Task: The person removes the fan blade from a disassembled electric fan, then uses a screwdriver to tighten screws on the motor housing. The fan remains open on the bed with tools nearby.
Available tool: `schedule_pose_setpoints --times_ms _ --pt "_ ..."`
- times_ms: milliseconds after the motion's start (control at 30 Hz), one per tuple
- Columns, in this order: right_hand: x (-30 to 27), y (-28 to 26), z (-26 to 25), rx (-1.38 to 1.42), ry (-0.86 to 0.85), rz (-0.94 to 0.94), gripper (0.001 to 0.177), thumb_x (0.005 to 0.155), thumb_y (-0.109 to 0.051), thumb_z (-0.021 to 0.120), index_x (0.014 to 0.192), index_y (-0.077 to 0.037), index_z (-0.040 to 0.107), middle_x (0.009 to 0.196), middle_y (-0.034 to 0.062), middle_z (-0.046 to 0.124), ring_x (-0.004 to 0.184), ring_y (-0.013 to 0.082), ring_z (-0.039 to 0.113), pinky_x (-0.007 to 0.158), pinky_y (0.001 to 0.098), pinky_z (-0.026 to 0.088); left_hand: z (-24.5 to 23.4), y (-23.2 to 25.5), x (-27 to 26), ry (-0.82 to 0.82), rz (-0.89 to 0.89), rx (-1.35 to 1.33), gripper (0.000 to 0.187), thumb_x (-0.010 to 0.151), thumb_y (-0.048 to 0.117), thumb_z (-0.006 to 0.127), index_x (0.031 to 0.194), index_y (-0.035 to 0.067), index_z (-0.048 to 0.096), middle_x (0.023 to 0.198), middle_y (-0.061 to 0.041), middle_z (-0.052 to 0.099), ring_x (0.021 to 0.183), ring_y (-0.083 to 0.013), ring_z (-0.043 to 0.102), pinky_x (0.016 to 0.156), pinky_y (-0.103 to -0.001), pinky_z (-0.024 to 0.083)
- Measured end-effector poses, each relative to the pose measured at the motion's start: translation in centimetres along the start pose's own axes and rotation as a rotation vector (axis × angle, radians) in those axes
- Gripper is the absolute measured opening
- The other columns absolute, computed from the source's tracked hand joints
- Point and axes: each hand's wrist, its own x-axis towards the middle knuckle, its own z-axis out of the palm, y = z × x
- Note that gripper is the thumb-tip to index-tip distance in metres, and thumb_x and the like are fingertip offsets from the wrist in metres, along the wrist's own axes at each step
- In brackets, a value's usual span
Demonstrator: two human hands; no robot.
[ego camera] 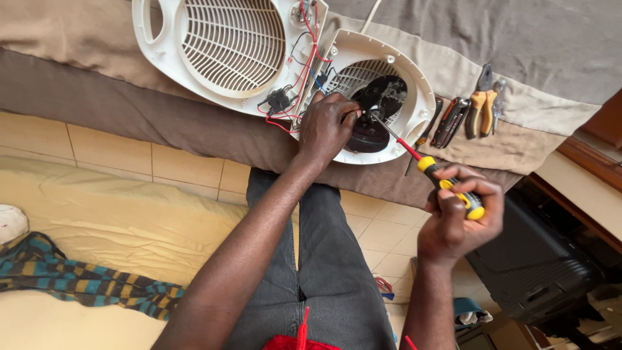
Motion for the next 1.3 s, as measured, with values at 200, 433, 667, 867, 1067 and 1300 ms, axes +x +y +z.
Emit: schedule_pose_setpoints --times_ms 200,433,667,867,1067,1300 --pt "0.0 -0.3 0.8 -0.02 -0.041 0.044 0.015 0.088 0.004 0.05 0.102 -0.002 0.049 0.099 0.0205 0.063 0.085 0.0181 0.066 0.051 0.0232 0.048 0.2 0.1 0.0 -0.02 -0.041 0.012 0.012 0.088 0.019 0.076 0.096 0.011 0.081 0.091 -0.004 0.073 0.092 -0.0275 0.062 0.083 -0.041 0.051" --pt "0.0 0.4 0.8 0.002 -0.07 0.04 0.014 0.089 0.005 0.049 0.102 -0.003 0.049 0.098 0.0202 0.063 0.087 0.0179 0.068 0.051 0.0231 0.05 0.4 -0.2 0.1 -0.03 -0.034 0.021 0.012 0.089 0.019 0.075 0.095 0.012 0.082 0.091 -0.003 0.074 0.091 -0.0259 0.062 0.083 -0.041 0.051" --pt "0.3 0.3 1.2 -0.096 -0.064 0.026 0.013 0.09 0.003 0.051 0.101 -0.003 0.049 0.101 0.0211 0.065 0.081 0.0175 0.068 0.051 0.0243 0.054 0.5 -0.3 0.1 -0.029 -0.024 0.038 0.012 0.089 0.02 0.075 0.096 0.012 0.082 0.092 -0.002 0.074 0.091 -0.025 0.062 0.082 -0.04 0.052" --pt "-0.1 -2.1 1.9 -0.244 -0.315 -0.067 0.029 0.106 -0.024 0.061 0.115 -0.002 0.044 0.119 0.0157 0.058 0.097 0.0183 0.067 0.075 0.0297 0.065 0.6 0.1 -0.4 -0.003 -0.047 0.052 0.014 0.089 0.02 0.076 0.097 0.01 0.08 0.091 -0.005 0.073 0.091 -0.028 0.061 0.08 -0.043 0.051" --pt "0.2 -4.3 3.0 -0.724 -0.392 -0.196 0.014 0.115 -0.014 0.058 0.125 -0.005 0.054 0.128 0.015 0.061 0.096 0.0181 0.071 0.074 0.0305 0.063 0.4 1.0 -1.6 0.064 -0.069 0.092 0.014 0.086 0.017 0.077 0.097 0.008 0.077 0.09 -0.009 0.07 0.092 -0.031 0.061 0.084 -0.045 0.05" --pt "-0.3 -6.5 4.1 -1.104 -0.576 -0.416 0.029 0.107 -0.005 0.061 0.133 -0.002 0.048 0.123 0.0192 0.06 0.1 0.0255 0.071 0.082 0.037 0.06 1.3 -0.2 -2.6 0.109 -0.066 0.015 0.024 0.088 0.014 0.075 0.11 0.008 0.072 0.102 -0.008 0.069 0.099 -0.0314 0.061 0.089 -0.044 0.051"
